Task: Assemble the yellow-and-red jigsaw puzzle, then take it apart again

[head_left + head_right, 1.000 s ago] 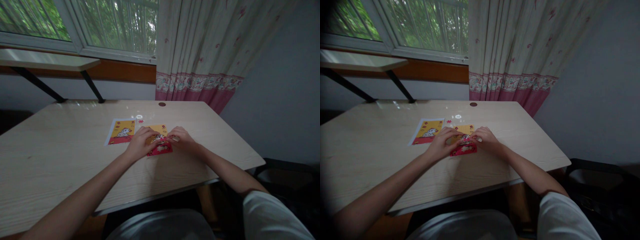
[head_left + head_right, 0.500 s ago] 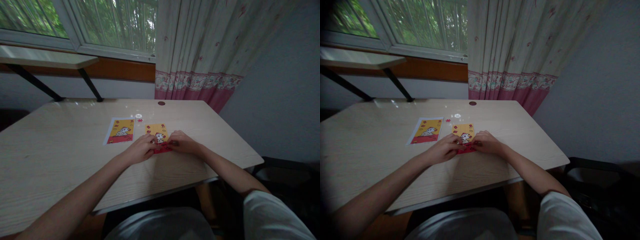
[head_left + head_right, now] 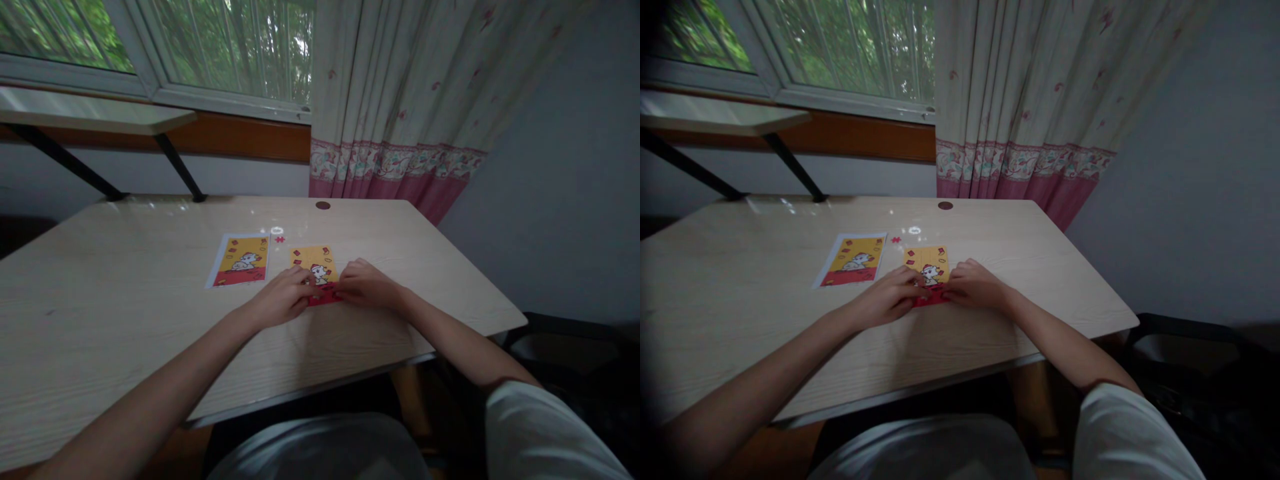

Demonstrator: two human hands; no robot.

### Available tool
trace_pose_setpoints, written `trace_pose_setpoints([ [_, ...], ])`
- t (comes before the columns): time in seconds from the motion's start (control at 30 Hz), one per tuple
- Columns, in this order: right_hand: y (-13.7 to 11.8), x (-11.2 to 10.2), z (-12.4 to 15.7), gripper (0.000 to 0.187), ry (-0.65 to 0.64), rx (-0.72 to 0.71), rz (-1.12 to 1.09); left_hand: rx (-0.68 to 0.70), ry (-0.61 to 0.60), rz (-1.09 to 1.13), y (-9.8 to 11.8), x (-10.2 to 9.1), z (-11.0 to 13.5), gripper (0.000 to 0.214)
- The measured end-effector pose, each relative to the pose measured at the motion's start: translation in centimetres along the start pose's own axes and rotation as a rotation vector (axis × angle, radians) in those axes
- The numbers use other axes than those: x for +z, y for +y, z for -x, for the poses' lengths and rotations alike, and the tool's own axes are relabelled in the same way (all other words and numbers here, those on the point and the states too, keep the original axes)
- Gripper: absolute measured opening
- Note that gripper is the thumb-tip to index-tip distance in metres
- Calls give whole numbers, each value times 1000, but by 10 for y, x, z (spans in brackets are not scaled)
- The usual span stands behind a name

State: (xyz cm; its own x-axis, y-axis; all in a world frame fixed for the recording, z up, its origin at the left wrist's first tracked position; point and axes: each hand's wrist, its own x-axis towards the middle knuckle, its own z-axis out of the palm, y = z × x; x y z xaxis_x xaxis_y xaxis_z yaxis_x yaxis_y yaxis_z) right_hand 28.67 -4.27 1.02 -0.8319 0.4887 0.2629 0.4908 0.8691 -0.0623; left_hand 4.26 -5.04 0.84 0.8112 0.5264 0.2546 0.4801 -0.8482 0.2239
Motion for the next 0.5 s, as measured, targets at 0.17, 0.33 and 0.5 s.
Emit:
trace_pose_setpoints([
  [0.17,-5,-3,-1,24,-32,-27,59,0,0,22,1,0,-1,37],
  [0.33,-10,-7,-3,23,-56,-61,73,-15,-9,26,1,-1,-1,37],
  [0.5,-8,-5,-4,22,-70,-82,70,-14,4,23,-1,1,-1,38],
])
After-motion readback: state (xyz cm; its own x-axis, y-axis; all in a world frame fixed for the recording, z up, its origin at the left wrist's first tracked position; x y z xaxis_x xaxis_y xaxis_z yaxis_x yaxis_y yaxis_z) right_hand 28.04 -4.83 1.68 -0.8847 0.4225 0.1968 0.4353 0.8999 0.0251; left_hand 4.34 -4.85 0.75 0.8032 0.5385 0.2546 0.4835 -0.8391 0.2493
